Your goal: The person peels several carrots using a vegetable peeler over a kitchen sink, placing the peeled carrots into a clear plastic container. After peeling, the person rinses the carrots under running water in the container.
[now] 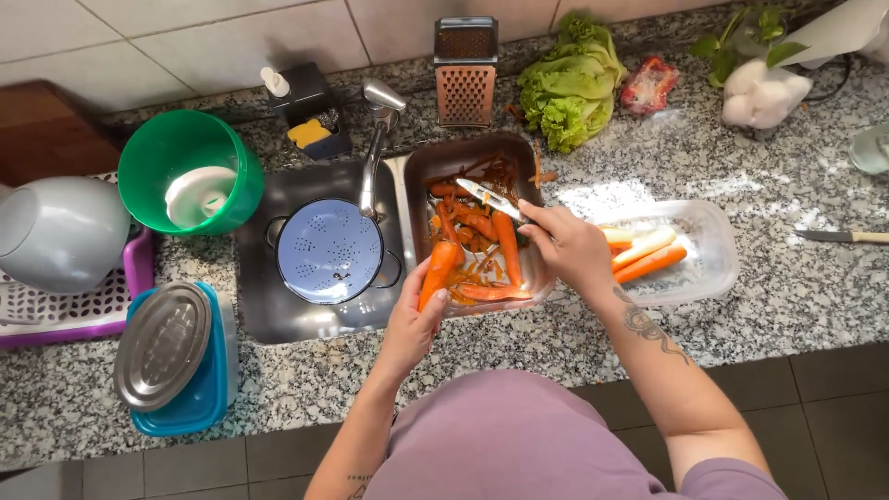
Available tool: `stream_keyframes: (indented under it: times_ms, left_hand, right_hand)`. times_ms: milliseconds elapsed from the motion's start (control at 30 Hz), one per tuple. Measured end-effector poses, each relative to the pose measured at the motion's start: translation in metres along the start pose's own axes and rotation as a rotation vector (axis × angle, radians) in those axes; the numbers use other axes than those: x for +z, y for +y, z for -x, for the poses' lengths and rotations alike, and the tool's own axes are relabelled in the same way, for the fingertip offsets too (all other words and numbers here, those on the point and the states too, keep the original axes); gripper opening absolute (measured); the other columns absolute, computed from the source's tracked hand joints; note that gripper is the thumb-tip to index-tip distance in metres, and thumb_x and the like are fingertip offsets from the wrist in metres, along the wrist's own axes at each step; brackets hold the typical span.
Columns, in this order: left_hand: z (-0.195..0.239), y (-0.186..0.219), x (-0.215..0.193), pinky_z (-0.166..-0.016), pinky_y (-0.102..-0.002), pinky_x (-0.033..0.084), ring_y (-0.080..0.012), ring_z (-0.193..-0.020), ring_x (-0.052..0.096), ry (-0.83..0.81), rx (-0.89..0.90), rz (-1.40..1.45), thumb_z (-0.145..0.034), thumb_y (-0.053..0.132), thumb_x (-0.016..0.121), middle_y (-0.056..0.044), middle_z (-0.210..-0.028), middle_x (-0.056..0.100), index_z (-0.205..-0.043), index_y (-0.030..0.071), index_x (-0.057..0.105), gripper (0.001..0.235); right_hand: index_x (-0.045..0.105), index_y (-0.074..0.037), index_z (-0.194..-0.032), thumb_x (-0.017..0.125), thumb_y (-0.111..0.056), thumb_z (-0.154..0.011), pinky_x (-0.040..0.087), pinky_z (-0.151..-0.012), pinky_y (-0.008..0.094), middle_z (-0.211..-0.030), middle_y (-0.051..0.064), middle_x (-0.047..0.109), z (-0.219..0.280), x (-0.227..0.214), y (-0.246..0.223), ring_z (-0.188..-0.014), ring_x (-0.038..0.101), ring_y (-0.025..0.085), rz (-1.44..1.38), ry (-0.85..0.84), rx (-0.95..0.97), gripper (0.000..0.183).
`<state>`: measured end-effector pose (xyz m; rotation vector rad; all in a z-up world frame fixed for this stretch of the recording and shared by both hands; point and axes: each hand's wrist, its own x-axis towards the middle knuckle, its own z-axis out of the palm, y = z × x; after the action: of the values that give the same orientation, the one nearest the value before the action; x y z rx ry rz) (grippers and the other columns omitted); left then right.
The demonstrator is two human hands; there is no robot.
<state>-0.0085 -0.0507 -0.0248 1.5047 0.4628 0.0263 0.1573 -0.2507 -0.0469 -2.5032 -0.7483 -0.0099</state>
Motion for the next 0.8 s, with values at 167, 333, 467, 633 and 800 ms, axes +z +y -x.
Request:
stream_keyframes:
  times_ms: [167, 333, 467, 633, 800]
  left_hand:
    - [-0.006, -0.013, -0.005, -0.033, -0.023, 0.04, -0.0127, -0.038, 0.047, -0.038, -0.083, 0.14, -0.094, 0.036, 0.043, -0.007, -0.06, 0.053, -0.13, 0.003, 0.042, 0.049]
    - [-0.008, -0.012, -0.001, -0.03, -0.023, 0.037, -0.0113, -0.035, 0.042, -0.01, -0.108, 0.249, -0.097, 0.034, 0.04, -0.006, -0.06, 0.047, -0.128, 0.0, 0.042, 0.047]
    - [-0.006, -0.006, 0.002, -0.029, -0.022, 0.035, -0.0108, -0.034, 0.04, -0.017, -0.104, 0.319, -0.097, 0.03, 0.041, -0.007, -0.058, 0.043, -0.131, 0.001, 0.041, 0.045]
    - [-0.006, -0.002, -0.002, -0.03, -0.022, 0.038, -0.0104, -0.035, 0.043, -0.005, -0.048, 0.237, -0.096, 0.031, 0.042, -0.008, -0.06, 0.046, -0.137, 0.0, 0.035, 0.052]
    - [0.0, -0.015, 0.0, -0.033, -0.022, 0.039, -0.0136, -0.037, 0.045, 0.017, -0.017, 0.113, -0.096, 0.029, 0.044, -0.008, -0.058, 0.047, -0.137, 0.0, 0.036, 0.05]
  right_hand:
    - [0.061, -0.034, -0.119, 0.057, -0.038, -0.089, 0.053, -0.065, 0.037, -0.075, 0.0, 0.058, 0.016, -0.007, -0.024, -0.073, 0.064, 0.023, -0.083, 0.03, -0.125, 0.031]
    - [0.059, -0.036, -0.123, 0.058, -0.037, -0.087, 0.052, -0.061, 0.031, -0.073, -0.003, 0.057, 0.035, 0.006, -0.044, -0.068, 0.063, 0.019, -0.123, 0.045, -0.21, 0.036]
    - [0.063, -0.031, -0.117, 0.059, -0.037, -0.088, 0.052, -0.061, 0.032, -0.073, -0.001, 0.058, 0.015, 0.017, -0.024, -0.069, 0.063, 0.02, -0.036, 0.098, -0.223, 0.03]
    - [0.065, -0.032, -0.112, 0.06, -0.035, -0.088, 0.052, -0.066, 0.032, -0.078, -0.002, 0.062, 0.004, 0.008, -0.015, -0.078, 0.064, 0.02, -0.032, 0.137, -0.165, 0.025]
    - [0.06, -0.036, -0.12, 0.058, -0.04, -0.086, 0.053, -0.06, 0.031, -0.071, -0.003, 0.057, 0.025, 0.009, -0.043, -0.067, 0.063, 0.02, -0.086, 0.011, -0.34, 0.034]
